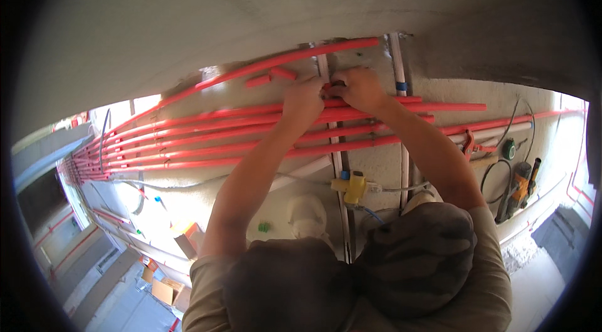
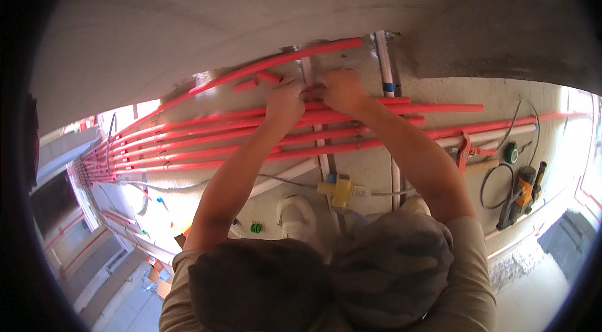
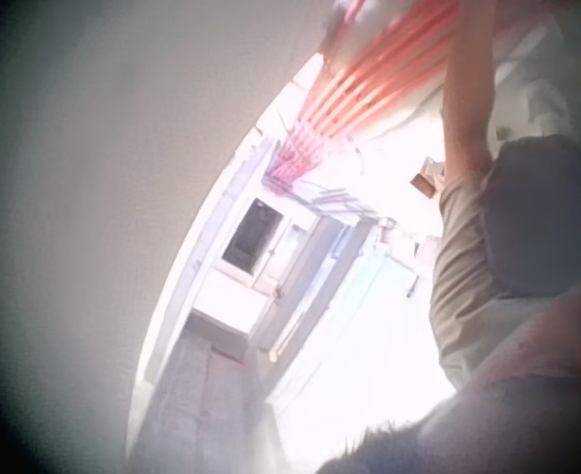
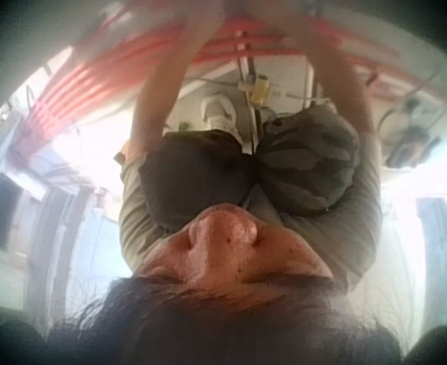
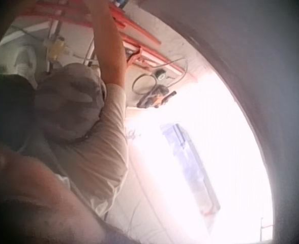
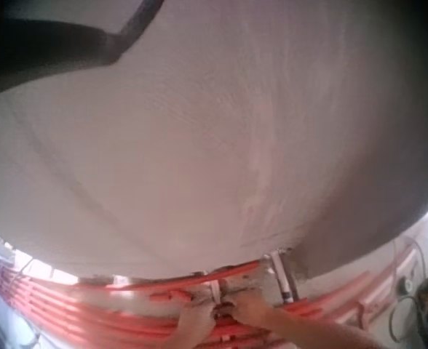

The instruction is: The person installs red electrical conduits along a wall, securing them with metal clips. They use a hammer drill to create holes, a hammer to drive nails, and a pipe cutter to trim conduit sections. The person repeatedly positions, cuts, and fastens the conduits in a linear arrangement.

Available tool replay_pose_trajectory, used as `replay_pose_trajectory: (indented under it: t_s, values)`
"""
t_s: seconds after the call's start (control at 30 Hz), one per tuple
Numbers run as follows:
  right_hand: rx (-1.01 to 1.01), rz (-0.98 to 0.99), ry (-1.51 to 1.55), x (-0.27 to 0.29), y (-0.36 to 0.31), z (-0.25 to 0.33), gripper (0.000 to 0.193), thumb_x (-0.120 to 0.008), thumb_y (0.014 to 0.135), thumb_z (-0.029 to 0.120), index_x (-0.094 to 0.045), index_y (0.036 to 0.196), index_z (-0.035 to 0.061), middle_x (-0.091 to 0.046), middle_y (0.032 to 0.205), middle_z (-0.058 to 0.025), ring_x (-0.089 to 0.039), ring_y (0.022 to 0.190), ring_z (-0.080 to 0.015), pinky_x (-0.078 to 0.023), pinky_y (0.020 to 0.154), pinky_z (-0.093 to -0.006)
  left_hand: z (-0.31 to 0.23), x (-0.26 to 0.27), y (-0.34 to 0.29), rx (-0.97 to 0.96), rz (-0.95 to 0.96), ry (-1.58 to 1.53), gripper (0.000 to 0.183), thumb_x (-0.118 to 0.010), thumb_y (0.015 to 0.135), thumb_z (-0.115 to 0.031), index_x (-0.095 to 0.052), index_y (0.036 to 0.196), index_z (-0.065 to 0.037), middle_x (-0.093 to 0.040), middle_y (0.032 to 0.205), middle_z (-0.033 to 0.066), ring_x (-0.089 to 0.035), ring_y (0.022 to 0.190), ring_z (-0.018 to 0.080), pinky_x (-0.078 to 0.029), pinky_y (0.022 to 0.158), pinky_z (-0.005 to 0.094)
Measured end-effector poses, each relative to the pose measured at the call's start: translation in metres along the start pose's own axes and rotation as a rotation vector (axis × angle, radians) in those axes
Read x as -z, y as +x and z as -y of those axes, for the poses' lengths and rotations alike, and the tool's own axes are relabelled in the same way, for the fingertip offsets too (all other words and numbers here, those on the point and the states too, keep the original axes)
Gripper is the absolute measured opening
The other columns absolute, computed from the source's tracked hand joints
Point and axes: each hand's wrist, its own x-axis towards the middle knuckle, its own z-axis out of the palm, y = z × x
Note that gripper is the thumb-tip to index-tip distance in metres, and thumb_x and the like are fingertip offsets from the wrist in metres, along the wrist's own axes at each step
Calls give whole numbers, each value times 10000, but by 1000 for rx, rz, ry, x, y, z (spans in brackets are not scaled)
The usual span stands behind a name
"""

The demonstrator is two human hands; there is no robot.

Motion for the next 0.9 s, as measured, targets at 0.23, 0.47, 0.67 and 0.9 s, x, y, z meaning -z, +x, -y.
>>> replay_pose_trajectory:
  t_s: [0.23, 0.47, 0.67, 0.9]
  values:
    - [-151, 127, -8, 11, -6, 29, 352, -658, 985, 300, -707, 1273, 105, -729, 1178, -214, -675, 1126, -443, -537, 979, -513, -56, 55, -24, 135, -68, -24, 217, -683, 899, -90, -749, 1105, -69, -711, 1032, 182, -697, 930, 412, -562, 797, 517]
    - [16, -83, 123, 49, -103, 31, 361, -685, 1010, 163, -635, 1314, -27, -644, 1187, -202, -636, 1061, -309, -521, 914, -406, -111, 189, -270, 828, -233, -1248, 229, -736, 911, -74, -679, 1132, -52, -643, 943, 46, -645, 856, 181, -532, 719, 359]
    - [-57, 371, -6, 78, -170, 7, 322, -675, 1000, 202, -667, 1267, 21, -670, 1092, -125, -652, 987, -249, -536, 827, -391, -171, 160, -445, 1291, -326, -1297, 358, -641, 785, 64, -655, 1130, -32, -652, 991, 85, -650, 867, 176, -550, 727, 328]
    - [-196, 627, -111, 92, -204, -33, 338, -682, 993, 230, -676, 1266, 30, -690, 1090, -113, -676, 1000, -264, -549, 839, -406, -163, 83, -565, 1415, -566, -1075, 296, -641, 801, 41, -685, 1089, -11, -673, 1005, 90, -636, 757, 169, -538, 664, 292]
